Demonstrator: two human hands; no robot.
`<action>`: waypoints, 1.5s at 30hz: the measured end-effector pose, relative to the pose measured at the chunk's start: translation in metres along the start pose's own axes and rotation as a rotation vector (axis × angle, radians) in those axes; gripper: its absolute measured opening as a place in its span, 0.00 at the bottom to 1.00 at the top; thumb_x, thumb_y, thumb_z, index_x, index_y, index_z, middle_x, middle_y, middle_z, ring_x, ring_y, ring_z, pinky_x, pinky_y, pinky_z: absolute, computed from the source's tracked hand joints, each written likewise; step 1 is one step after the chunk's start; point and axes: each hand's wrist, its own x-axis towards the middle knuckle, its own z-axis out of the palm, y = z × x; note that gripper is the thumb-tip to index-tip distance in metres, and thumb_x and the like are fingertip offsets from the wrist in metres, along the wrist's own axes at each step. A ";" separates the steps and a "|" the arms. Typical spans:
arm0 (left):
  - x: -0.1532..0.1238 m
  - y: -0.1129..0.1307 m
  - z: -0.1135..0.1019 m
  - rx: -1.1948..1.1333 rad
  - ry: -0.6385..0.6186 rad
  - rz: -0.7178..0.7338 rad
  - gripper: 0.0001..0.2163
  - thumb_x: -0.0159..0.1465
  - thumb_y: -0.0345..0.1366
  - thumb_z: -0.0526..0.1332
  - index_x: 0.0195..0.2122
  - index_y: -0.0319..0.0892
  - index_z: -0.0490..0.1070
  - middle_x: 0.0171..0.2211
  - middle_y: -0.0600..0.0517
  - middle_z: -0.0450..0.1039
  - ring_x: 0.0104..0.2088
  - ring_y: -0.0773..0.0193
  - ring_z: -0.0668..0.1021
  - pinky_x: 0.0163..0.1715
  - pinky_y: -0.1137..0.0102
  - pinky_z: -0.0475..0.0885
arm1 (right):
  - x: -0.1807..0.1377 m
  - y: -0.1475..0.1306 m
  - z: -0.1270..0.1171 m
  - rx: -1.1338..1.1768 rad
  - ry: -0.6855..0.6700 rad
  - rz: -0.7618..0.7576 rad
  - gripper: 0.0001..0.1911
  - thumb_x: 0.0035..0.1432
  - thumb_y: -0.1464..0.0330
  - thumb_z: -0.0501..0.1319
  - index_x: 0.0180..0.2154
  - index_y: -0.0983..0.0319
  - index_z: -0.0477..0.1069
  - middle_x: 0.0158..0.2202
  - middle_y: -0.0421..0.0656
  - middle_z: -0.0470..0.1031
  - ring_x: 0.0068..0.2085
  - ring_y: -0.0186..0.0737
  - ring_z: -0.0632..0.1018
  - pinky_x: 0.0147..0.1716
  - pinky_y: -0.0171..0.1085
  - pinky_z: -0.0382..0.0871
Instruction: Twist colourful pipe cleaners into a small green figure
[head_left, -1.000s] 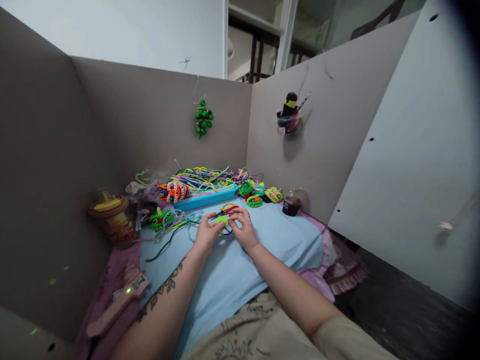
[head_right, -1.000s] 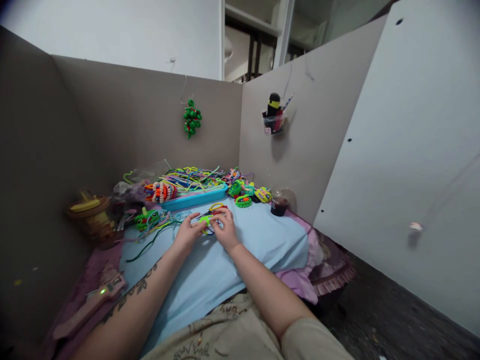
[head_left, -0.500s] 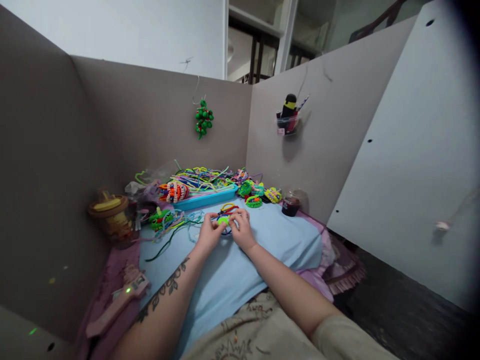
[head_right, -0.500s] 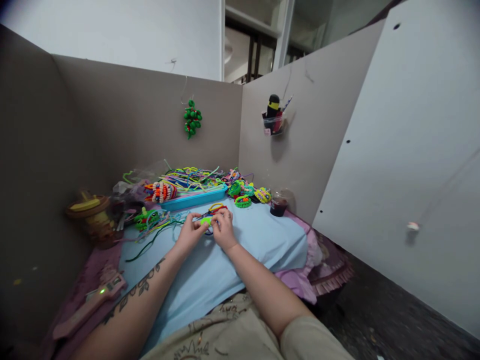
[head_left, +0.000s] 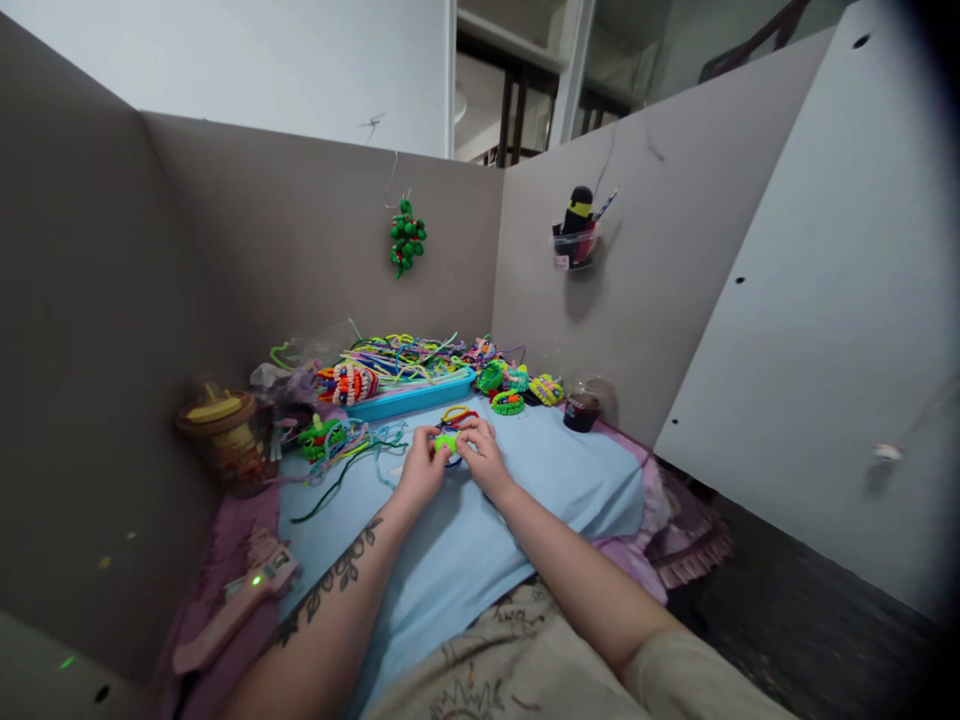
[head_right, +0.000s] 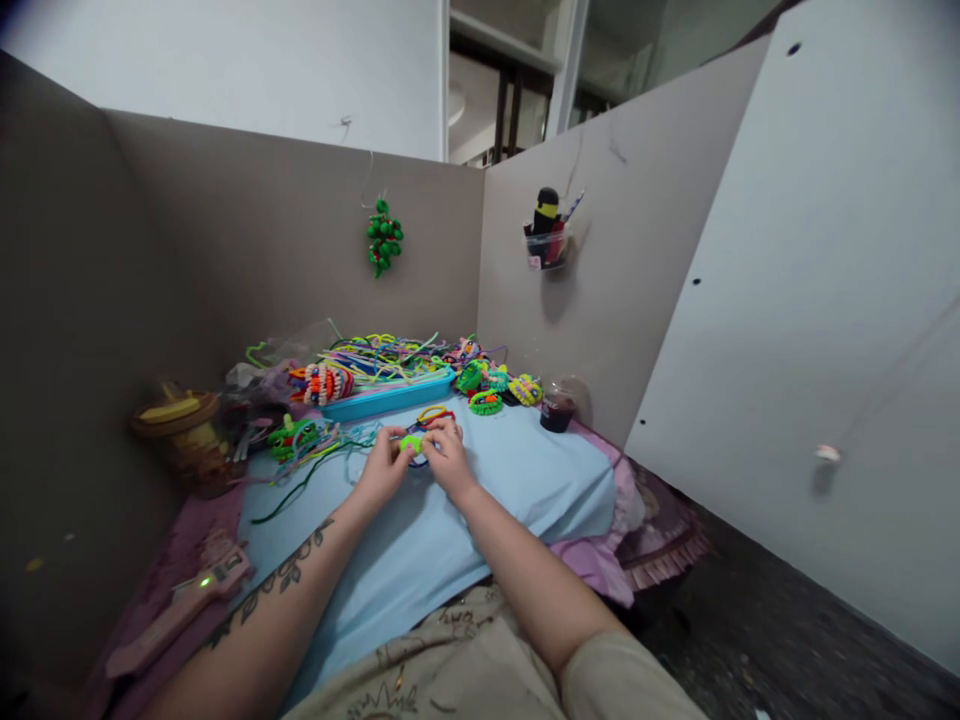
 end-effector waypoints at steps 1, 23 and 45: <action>-0.001 0.001 0.000 0.007 0.004 0.021 0.13 0.52 0.35 0.60 0.38 0.43 0.60 0.21 0.58 0.64 0.22 0.69 0.68 0.24 0.75 0.60 | 0.000 0.001 0.001 0.006 -0.008 0.012 0.08 0.54 0.69 0.56 0.24 0.60 0.69 0.40 0.43 0.66 0.46 0.42 0.65 0.48 0.42 0.56; 0.001 0.000 0.004 -0.366 0.075 -0.200 0.23 0.47 0.44 0.66 0.39 0.40 0.59 0.25 0.54 0.71 0.25 0.68 0.74 0.27 0.73 0.65 | -0.004 -0.008 -0.002 -0.129 0.149 -0.157 0.06 0.53 0.68 0.58 0.35 0.56 0.72 0.41 0.44 0.67 0.47 0.44 0.66 0.50 0.48 0.57; 0.000 0.004 0.003 -0.355 0.171 -0.216 0.23 0.45 0.41 0.67 0.39 0.41 0.59 0.23 0.56 0.70 0.22 0.70 0.73 0.24 0.75 0.64 | -0.005 -0.009 0.002 0.011 0.028 -0.133 0.07 0.55 0.68 0.56 0.35 0.58 0.73 0.33 0.43 0.74 0.37 0.40 0.73 0.39 0.39 0.67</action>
